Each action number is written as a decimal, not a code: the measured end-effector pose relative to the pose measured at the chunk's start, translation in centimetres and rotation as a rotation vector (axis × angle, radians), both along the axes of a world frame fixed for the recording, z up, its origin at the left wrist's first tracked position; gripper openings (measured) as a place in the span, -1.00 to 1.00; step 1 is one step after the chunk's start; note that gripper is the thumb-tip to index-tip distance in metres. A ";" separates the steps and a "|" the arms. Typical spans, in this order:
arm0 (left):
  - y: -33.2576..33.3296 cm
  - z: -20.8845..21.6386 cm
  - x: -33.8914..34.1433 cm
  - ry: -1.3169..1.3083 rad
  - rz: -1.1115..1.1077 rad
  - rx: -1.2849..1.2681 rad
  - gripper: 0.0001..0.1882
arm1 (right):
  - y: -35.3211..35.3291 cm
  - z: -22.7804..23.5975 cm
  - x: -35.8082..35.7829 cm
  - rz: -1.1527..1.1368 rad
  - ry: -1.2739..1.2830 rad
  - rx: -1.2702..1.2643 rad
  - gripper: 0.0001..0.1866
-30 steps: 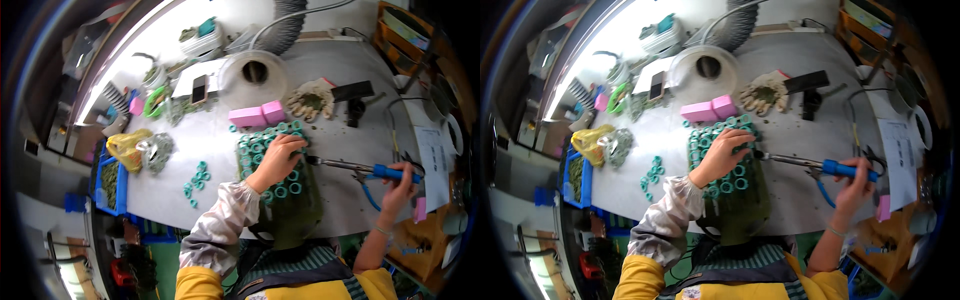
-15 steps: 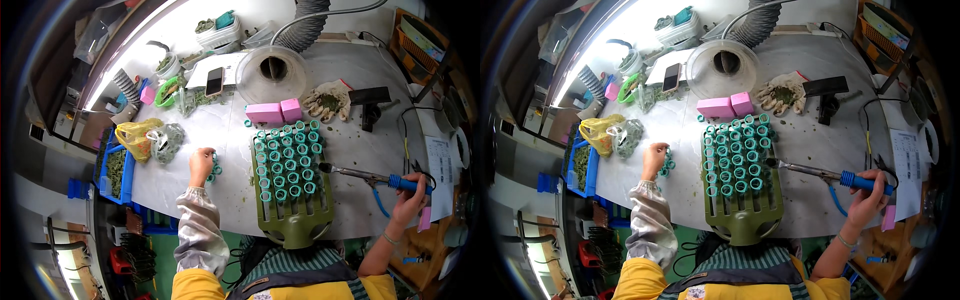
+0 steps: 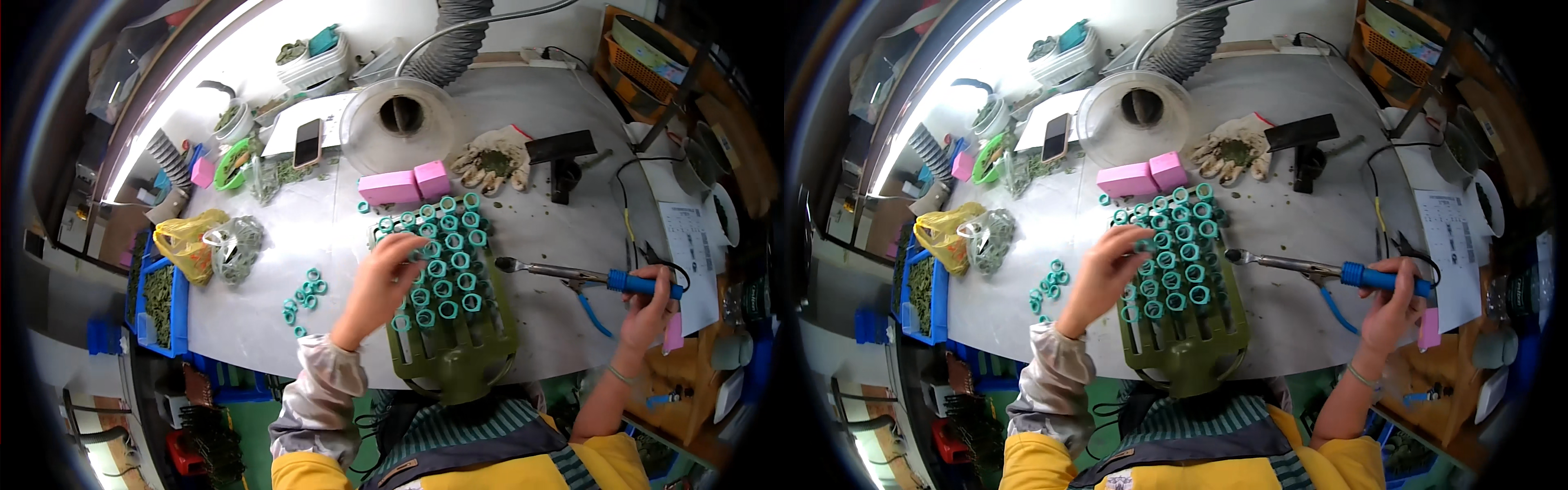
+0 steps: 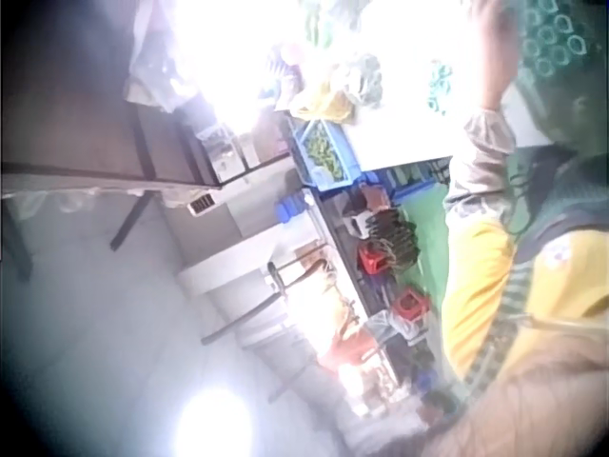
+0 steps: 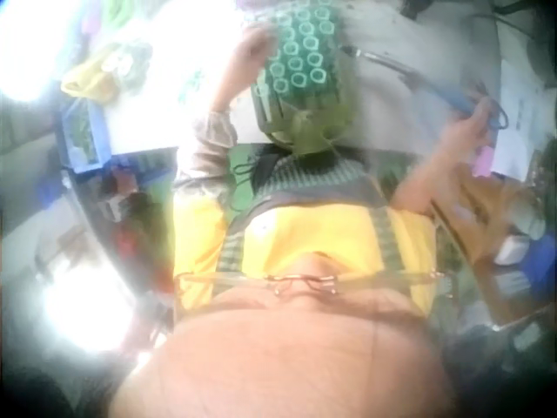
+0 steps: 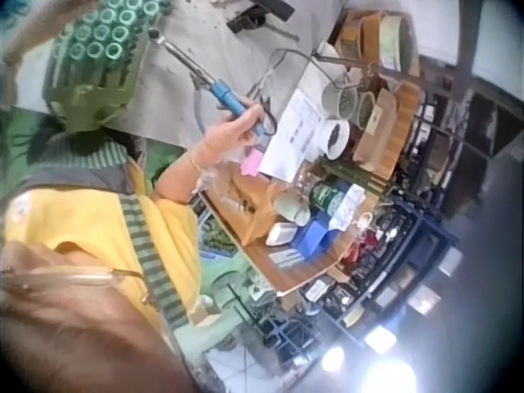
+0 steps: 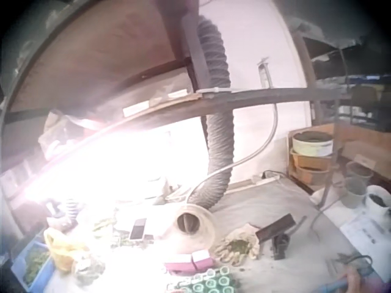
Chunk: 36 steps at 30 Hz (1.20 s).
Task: The person places plastic rings into a frame by hand and fuses them using a soldering iron.
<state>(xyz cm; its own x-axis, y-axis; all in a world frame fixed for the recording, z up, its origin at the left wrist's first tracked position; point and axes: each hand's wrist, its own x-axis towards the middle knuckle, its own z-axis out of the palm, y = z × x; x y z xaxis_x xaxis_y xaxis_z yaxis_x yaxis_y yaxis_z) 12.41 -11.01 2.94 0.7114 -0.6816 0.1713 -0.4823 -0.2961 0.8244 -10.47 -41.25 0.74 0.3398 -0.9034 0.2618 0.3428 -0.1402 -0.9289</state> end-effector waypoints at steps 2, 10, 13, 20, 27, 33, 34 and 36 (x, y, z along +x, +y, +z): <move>-3.1 -1.3 -1.2 -0.102 -0.100 -0.082 -0.69 | 0.6 0.4 0.2 -0.009 0.009 -0.013 -0.67; -7.7 -3.5 -1.9 -0.406 -0.202 0.070 -0.69 | 1.5 -0.8 1.8 0.078 -0.041 0.042 -0.67; -7.6 -3.7 -1.7 -0.417 -0.204 0.102 -0.69 | 1.3 -1.1 1.9 0.142 -0.035 -0.033 -0.68; -7.1 -2.7 -1.6 -0.392 -0.232 0.011 -0.68 | -0.8 -1.4 -0.8 -0.042 0.046 -0.002 -0.67; 10.0 -5.1 9.2 -0.485 0.633 0.576 -0.82 | -1.3 -1.2 -1.2 0.027 -0.039 0.064 -0.65; 15.7 -7.3 9.3 -0.137 0.720 0.706 -0.72 | -0.9 -0.9 -1.2 0.036 -0.021 0.054 -0.65; 15.7 -7.4 9.2 -0.042 0.730 0.559 -0.70 | -0.7 -0.7 -1.1 0.033 -0.016 0.056 -0.65; 15.2 -7.1 8.5 0.197 0.663 0.204 -0.70 | -0.7 -0.4 -1.3 0.028 -0.010 0.055 -0.65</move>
<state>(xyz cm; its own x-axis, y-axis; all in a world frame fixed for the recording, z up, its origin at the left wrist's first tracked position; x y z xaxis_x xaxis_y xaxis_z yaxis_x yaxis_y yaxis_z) 20.91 4.23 -4.16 0.9911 -0.1008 -0.0872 0.0038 -0.6325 0.7746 -11.75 -41.98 0.33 0.3627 -0.9066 0.2159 0.3550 -0.0798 -0.9314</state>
